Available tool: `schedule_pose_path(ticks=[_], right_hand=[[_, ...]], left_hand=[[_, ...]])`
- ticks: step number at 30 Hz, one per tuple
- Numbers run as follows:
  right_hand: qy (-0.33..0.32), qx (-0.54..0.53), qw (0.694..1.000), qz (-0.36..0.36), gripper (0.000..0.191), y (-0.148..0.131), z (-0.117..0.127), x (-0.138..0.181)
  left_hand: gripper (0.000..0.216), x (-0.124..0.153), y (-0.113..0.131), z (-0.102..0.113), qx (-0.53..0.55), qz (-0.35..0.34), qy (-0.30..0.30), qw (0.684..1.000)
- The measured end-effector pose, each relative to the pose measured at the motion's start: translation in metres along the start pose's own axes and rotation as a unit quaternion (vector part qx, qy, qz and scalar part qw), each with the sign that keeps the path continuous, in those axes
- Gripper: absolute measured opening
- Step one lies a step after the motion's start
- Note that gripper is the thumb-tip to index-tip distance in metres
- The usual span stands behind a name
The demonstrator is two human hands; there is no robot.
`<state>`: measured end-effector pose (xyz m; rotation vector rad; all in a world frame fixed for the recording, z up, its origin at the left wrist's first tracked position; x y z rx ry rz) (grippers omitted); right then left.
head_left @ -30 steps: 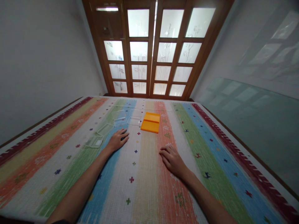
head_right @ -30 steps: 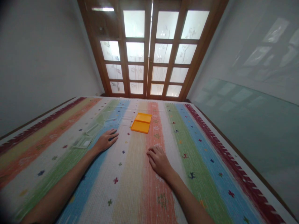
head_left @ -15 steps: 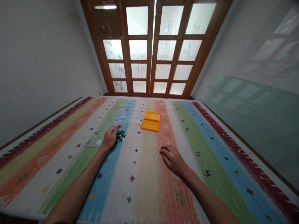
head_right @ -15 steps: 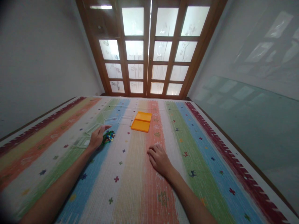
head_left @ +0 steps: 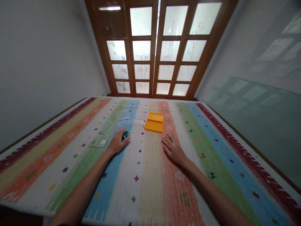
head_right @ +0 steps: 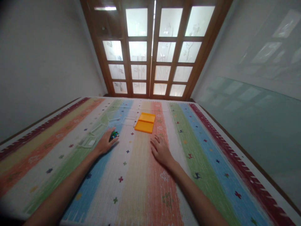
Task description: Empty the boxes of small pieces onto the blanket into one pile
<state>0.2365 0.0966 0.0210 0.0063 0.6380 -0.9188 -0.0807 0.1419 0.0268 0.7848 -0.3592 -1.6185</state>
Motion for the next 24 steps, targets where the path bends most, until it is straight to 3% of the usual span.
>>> schedule_pose_path(ticks=[4, 9, 15, 20, 24], right_hand=[[-0.040, 0.045, 0.997, -0.053, 0.051, 0.017, -0.021, -0.016], [-0.096, 0.077, 0.988, -0.092, 0.052, 0.021, -0.040, -0.028], [-0.106, 0.082, 0.986, -0.102, 0.048, 0.017, -0.042, -0.031], [-0.091, 0.090, 0.986, -0.111, 0.054, 0.015, -0.037, -0.041], [-0.106, 0.119, 0.979, -0.124, 0.049, 0.014, -0.039, -0.049]], left_hand=[[0.060, -0.008, 0.007, -0.025, -0.125, -0.032, -0.059, 0.990], [0.055, -0.016, 0.008, -0.027, -0.160, -0.035, -0.041, 0.986], [0.057, -0.010, 0.008, -0.020, -0.173, -0.011, -0.008, 0.985], [0.052, -0.006, 0.007, -0.027, -0.188, 0.006, -0.031, 0.982], [0.046, -0.007, 0.005, -0.030, -0.180, -0.005, -0.035, 0.983]])
Point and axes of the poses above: each hand's wrist, its own x-axis away from the middle knuckle, its own z-axis out of the back of the hand, y = z × x, the point moved 9 cm from there along -x, towards the middle knuckle, and after that the axes turned 5 degrees about z, right-handed, at the moved point
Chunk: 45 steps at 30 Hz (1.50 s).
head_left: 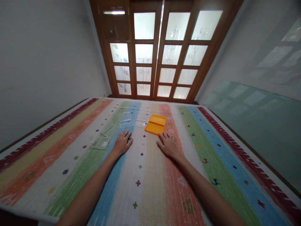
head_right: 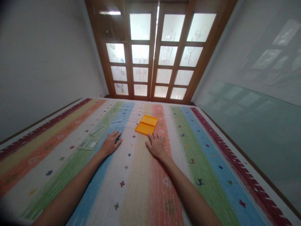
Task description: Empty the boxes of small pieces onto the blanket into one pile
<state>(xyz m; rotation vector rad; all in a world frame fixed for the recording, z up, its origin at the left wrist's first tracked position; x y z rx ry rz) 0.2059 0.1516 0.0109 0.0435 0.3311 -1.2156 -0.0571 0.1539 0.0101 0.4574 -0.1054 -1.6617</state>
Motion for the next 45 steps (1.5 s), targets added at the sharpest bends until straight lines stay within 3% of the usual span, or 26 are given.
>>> schedule_pose_path(ticks=[15, 20, 24, 30, 34, 40, 45], right_hand=[[-0.010, -0.034, 0.999, 0.004, 0.041, -0.001, -0.002, -0.004], [-0.010, -0.019, 1.000, 0.003, 0.054, -0.004, -0.003, 0.000], [-0.003, -0.016, 1.000, 0.012, 0.059, 0.000, -0.005, 0.016], [0.022, -0.034, 0.998, 0.057, 0.050, 0.014, 0.007, 0.054], [0.031, -0.061, 0.995, 0.067, 0.050, 0.028, 0.013, 0.074], [0.064, -0.111, 0.989, 0.071, 0.046, 0.035, 0.015, 0.089], [0.088, -0.113, 0.987, 0.074, 0.039, 0.029, 0.023, 0.092]], left_hand=[[0.039, -0.004, -0.004, -0.001, 0.051, -0.028, 0.026, 0.998], [0.050, 0.001, -0.002, 0.005, 0.062, -0.029, 0.032, 0.997], [0.056, 0.002, 0.002, 0.008, 0.071, -0.037, 0.023, 0.997], [0.034, -0.004, 0.003, 0.007, 0.094, -0.039, 0.019, 0.995], [0.041, -0.006, 0.002, 0.013, 0.126, -0.032, 0.037, 0.991], [0.039, 0.001, -0.001, 0.041, 0.180, -0.014, 0.122, 0.976], [0.048, 0.026, -0.015, 0.086, 0.203, 0.023, 0.288, 0.936]])
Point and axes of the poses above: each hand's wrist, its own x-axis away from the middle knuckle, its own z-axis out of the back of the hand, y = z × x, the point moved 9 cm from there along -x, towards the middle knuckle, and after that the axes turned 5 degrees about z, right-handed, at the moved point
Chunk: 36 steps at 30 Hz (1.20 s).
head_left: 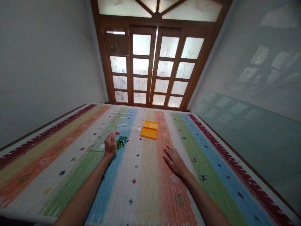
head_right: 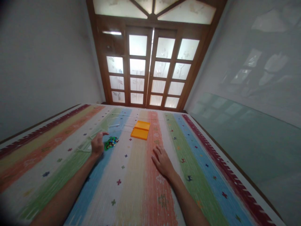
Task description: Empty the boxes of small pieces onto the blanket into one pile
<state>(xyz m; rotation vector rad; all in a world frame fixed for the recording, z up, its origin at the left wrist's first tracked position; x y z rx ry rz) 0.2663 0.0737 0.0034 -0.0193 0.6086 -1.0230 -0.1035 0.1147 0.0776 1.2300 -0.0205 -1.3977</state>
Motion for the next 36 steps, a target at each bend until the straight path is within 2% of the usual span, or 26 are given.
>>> schedule_pose_path(ticks=[2, 4, 10, 13, 19, 20, 22, 25, 28, 32, 36], right_hand=[[0.002, 0.007, 1.000, 0.004, 0.038, -0.004, 0.002, 0.000], [0.000, 0.014, 1.000, 0.011, 0.036, -0.007, 0.003, -0.001], [0.004, 0.020, 0.999, 0.032, 0.033, -0.012, 0.006, -0.001], [0.006, 0.018, 0.999, 0.037, 0.032, -0.013, 0.006, -0.002], [0.004, 0.021, 0.999, 0.029, 0.033, -0.010, 0.002, -0.001], [0.003, 0.021, 0.999, 0.029, 0.033, -0.010, 0.001, -0.001], [0.003, 0.021, 0.999, 0.032, 0.033, -0.009, 0.000, -0.001], [0.007, 0.020, 0.999, 0.037, 0.033, -0.009, 0.000, -0.002], [0.001, 0.023, 0.999, 0.035, 0.033, -0.008, 0.000, -0.003], [-0.005, 0.028, 0.999, 0.029, 0.035, -0.009, -0.001, -0.005], [-0.001, 0.024, 0.999, 0.026, 0.034, -0.010, 0.000, -0.006]], left_hand=[[0.050, 0.002, 0.004, 0.018, 0.000, -0.008, 0.060, 0.998], [0.050, 0.005, 0.010, 0.026, 0.000, -0.030, 0.081, 0.996], [0.058, 0.016, 0.033, 0.026, -0.011, -0.089, 0.058, 0.994], [0.061, 0.026, 0.046, 0.010, -0.021, -0.117, 0.006, 0.993], [0.043, 0.074, 0.090, -0.057, -0.058, -0.194, -0.192, 0.960], [0.038, 0.082, 0.095, -0.067, -0.081, -0.191, -0.218, 0.954], [0.033, 0.093, 0.085, -0.086, -0.218, -0.129, -0.273, 0.928], [0.030, 0.100, 0.083, -0.091, -0.263, -0.104, -0.292, 0.914], [0.032, 0.098, 0.081, -0.087, -0.280, -0.095, -0.297, 0.908], [0.039, 0.092, 0.069, -0.070, -0.349, -0.020, -0.265, 0.899], [0.046, 0.092, 0.064, -0.066, -0.358, 0.014, -0.279, 0.891]])
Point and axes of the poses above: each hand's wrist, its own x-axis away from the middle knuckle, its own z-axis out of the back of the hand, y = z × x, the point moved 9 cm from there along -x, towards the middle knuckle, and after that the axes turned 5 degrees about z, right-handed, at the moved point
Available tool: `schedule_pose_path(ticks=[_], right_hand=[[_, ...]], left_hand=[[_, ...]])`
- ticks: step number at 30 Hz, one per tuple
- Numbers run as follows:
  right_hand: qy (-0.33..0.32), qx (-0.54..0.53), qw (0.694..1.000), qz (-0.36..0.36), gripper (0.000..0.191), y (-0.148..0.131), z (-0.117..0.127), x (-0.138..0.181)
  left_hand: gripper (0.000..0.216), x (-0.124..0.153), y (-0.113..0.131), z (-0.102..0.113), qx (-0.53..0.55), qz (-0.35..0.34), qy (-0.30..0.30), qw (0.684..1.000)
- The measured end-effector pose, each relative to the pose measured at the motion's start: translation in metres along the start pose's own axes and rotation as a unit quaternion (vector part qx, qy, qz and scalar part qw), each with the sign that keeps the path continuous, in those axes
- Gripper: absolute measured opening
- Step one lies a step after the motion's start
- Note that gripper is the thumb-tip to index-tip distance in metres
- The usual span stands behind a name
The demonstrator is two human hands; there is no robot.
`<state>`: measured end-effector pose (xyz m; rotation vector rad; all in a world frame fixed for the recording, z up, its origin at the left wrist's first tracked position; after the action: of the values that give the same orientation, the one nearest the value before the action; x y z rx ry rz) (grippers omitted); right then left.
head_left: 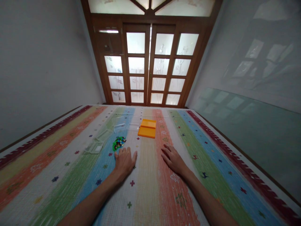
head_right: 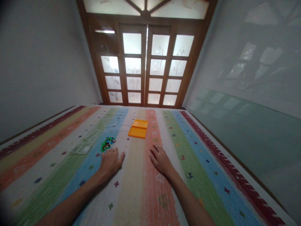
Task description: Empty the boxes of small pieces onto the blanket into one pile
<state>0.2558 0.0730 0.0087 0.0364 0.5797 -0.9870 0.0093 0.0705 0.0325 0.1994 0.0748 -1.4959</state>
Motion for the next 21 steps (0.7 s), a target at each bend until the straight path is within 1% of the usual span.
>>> schedule_pose_path(ticks=[5, 8, 11, 14, 16, 19, 21], right_hand=[[0.002, -0.005, 1.000, -0.001, 0.033, 0.001, 0.000, 0.001], [0.007, -0.005, 1.000, 0.003, 0.033, 0.001, 0.001, 0.001], [0.017, -0.012, 1.000, 0.012, 0.033, -0.001, 0.002, 0.002], [0.027, -0.016, 0.999, 0.025, 0.032, -0.004, 0.004, 0.002], [0.029, -0.013, 0.999, 0.031, 0.032, -0.005, 0.006, 0.002], [0.022, -0.012, 0.999, 0.031, 0.033, -0.006, 0.008, 0.002], [0.009, -0.014, 0.999, 0.031, 0.034, -0.008, 0.009, 0.002]], left_hand=[[0.050, -0.006, -0.007, -0.001, -0.002, 0.015, -0.025, 1.000], [0.051, -0.008, -0.007, 0.001, 0.001, 0.007, -0.020, 1.000], [0.048, -0.007, -0.004, 0.003, 0.010, -0.019, -0.003, 1.000], [0.041, -0.006, 0.002, 0.002, 0.048, -0.061, 0.017, 0.997], [0.033, -0.005, 0.007, 0.004, 0.090, -0.105, 0.044, 0.989], [0.020, 0.001, 0.017, 0.013, 0.169, -0.191, 0.095, 0.962], [0.018, 0.004, 0.021, 0.017, 0.216, -0.241, 0.109, 0.940]])
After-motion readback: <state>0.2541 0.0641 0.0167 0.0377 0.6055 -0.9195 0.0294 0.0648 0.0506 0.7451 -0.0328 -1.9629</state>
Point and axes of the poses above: each hand's wrist, its own x-axis away from the middle knuckle, its own z-axis out of the back of the hand, y = z × x, the point moved 9 cm from there along -x, towards the middle knuckle, and after that the axes turned 5 degrees about z, right-handed, at the moved point
